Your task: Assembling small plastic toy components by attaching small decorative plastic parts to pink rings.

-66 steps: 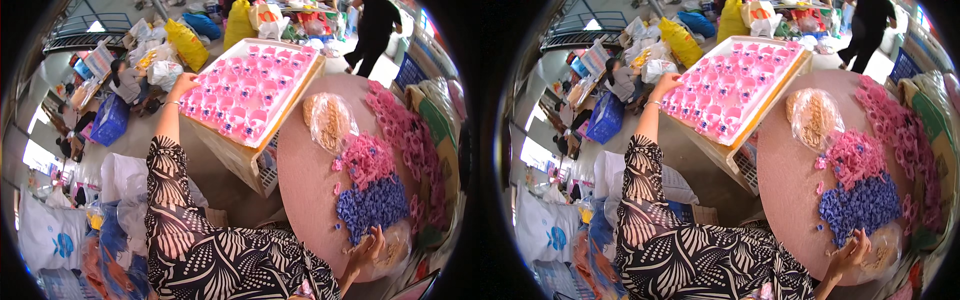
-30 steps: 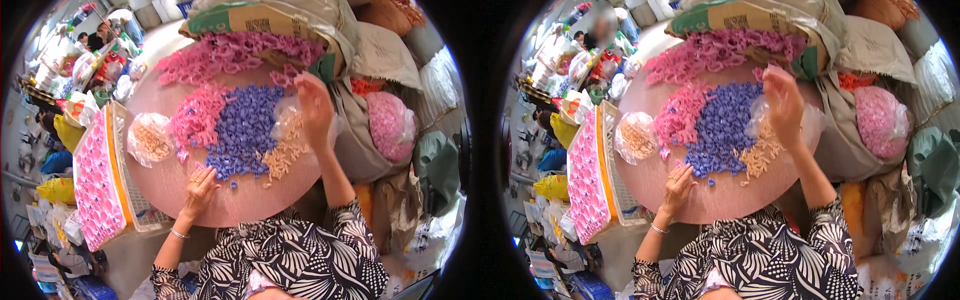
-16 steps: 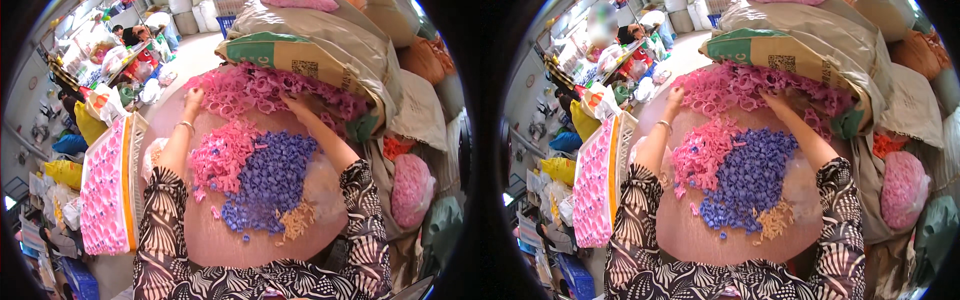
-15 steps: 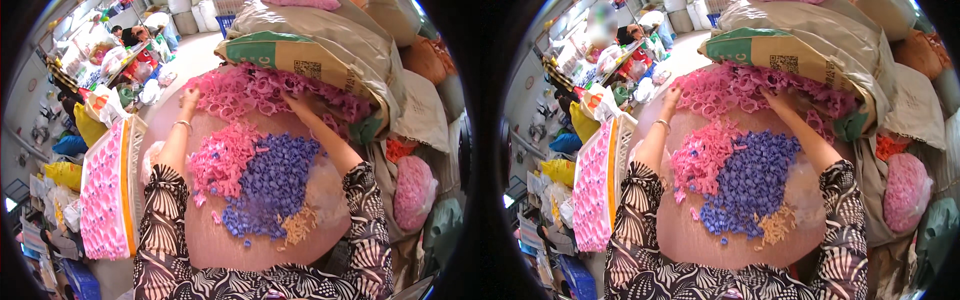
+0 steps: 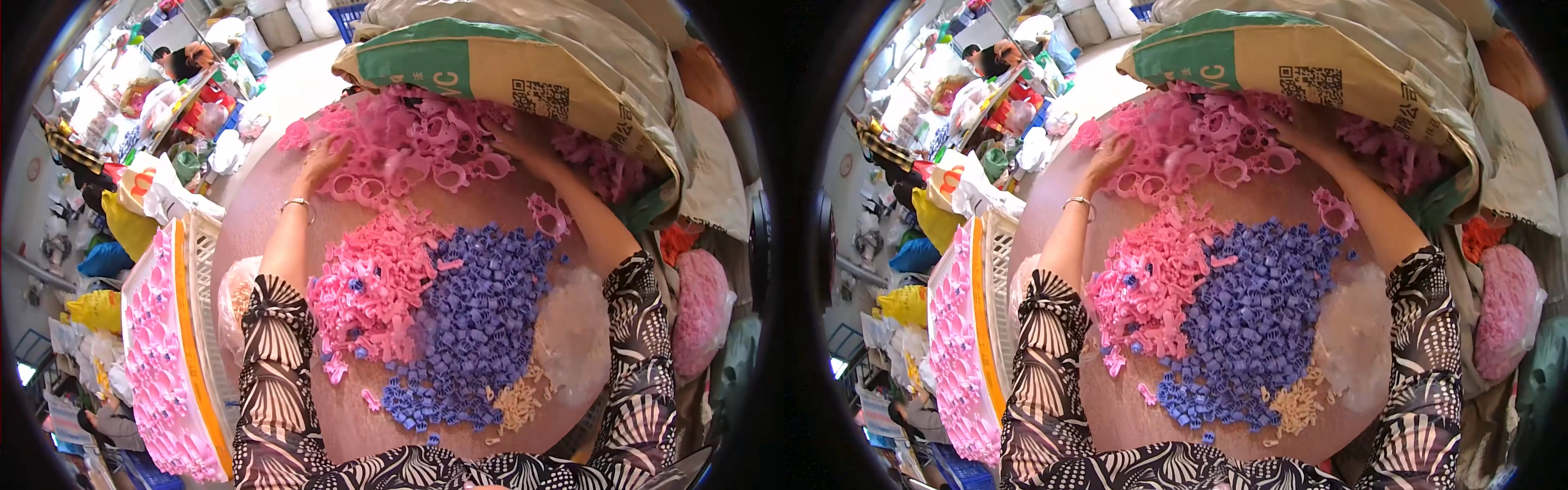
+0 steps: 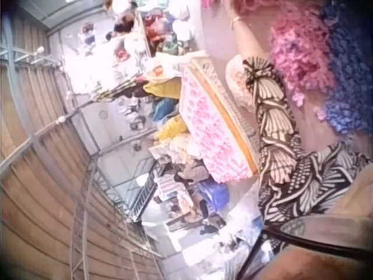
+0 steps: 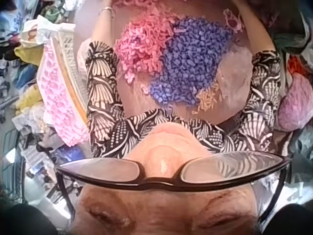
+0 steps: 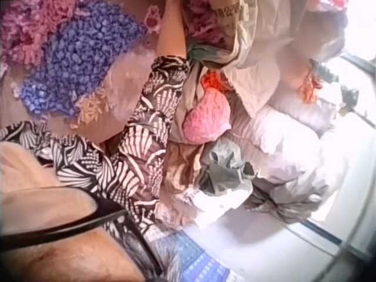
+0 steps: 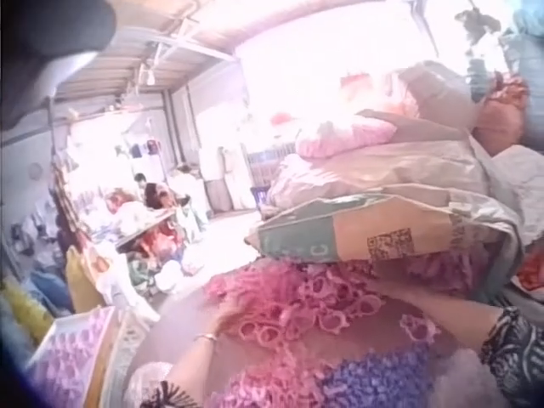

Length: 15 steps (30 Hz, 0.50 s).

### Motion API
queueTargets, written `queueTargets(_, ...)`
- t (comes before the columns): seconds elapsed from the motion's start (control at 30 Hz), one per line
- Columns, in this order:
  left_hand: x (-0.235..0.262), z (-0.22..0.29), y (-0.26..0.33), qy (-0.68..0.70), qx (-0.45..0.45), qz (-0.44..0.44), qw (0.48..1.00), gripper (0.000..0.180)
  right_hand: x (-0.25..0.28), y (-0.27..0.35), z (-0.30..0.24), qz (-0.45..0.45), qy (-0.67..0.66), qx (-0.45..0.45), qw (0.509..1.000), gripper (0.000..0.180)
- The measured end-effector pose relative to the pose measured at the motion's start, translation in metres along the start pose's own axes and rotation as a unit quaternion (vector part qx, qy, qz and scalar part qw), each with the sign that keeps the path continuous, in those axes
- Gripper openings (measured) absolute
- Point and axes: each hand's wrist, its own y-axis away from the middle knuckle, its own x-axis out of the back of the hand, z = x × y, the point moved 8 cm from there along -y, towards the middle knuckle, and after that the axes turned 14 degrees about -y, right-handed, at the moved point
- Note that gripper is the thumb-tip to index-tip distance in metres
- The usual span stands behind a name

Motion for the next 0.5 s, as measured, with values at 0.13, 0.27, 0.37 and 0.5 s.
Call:
queueTargets(0.13,0.01,0.017,0.044,0.008,-0.06,-0.065,0.996,0.066,-0.009,0.01,-0.032,-0.108,-0.209,-0.08,0.969,0.045)
queueTargets(0.27,0.0,0.019,0.069,0.079,-0.138,-0.105,0.982,0.05,-0.038,0.051,-0.064,-0.079,-0.431,-0.114,0.892,0.048)
queueTargets(0.37,0.027,0.037,0.073,0.147,-0.101,-0.106,0.978,0.071,-0.027,0.066,-0.017,-0.06,-0.344,-0.299,0.888,0.055)
queueTargets(0.5,0.029,0.037,0.07,0.171,-0.025,-0.192,0.966,0.078,-0.041,0.059,-0.023,-0.098,-0.417,-0.313,0.848,0.075)
